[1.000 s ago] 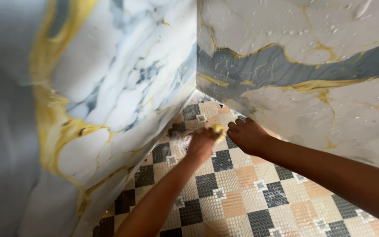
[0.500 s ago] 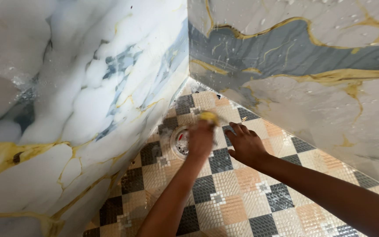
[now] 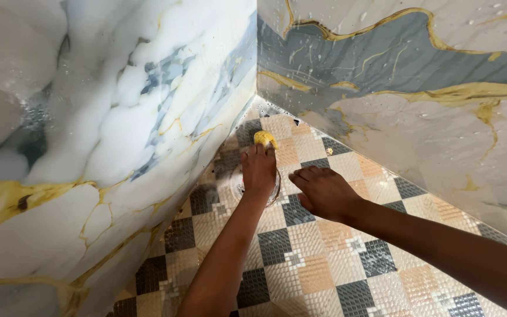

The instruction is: The person cleans a bathroom floor and walls using a sponge and a toothbrush. They scrub the tiled floor, wipe the marble-patterned walls, and clean around the drain and a wall-mounted caddy.

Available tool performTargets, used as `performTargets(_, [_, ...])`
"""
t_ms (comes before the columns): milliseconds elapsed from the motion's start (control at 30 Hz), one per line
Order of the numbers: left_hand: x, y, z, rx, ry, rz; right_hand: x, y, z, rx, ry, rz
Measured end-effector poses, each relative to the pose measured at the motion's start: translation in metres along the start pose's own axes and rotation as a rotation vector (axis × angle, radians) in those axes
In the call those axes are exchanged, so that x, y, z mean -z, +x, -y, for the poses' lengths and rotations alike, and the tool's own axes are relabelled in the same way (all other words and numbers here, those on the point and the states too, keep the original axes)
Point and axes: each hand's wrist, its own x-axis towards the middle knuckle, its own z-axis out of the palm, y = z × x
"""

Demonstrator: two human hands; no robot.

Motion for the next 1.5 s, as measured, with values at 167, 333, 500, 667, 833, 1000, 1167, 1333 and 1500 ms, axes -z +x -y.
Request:
performTargets(167, [-0.003,0.002,0.012,-0.043,-0.008,0.056,0.013,-0.006,0.008,0.080,-0.056,-0.034])
performTargets(333, [-0.002,0.000,0.010,-0.040,-0.095,-0.049,0.026,-0.023,0.009,0.160,-0.142,-0.229])
performTargets(500, [0.057,-0.006,-0.023,-0.121,-0.140,-0.126,0.096,-0.062,0.019,0.067,-0.153,-0.225])
performTargets(667, [0.166,0.004,-0.090,-0.215,-0.449,-0.330,0.193,-0.118,0.038,0.054,-0.290,-0.490])
performTargets(833, [0.292,0.003,-0.182,-0.482,-0.797,-0.577,0.287,-0.188,0.046,-0.017,-0.442,-0.768])
performTargets(1000, [0.406,0.008,-0.282,-0.670,-1.064,-0.873,0.357,-0.268,0.057,-0.257,-0.848,-0.981])
performTargets(1167, [0.488,0.005,-0.348,-0.762,-1.112,-0.969,0.392,-0.306,0.035,-0.400,-0.797,-1.258])
performTargets(1333, [0.520,0.026,-0.397,-0.771,-0.882,-1.061,0.400,-0.310,-0.002,-0.471,-0.376,-1.317])
performTargets(1500, [0.522,0.044,-0.404,-0.810,-0.728,-0.835,0.406,-0.312,-0.012,-0.366,-0.199,-1.351])
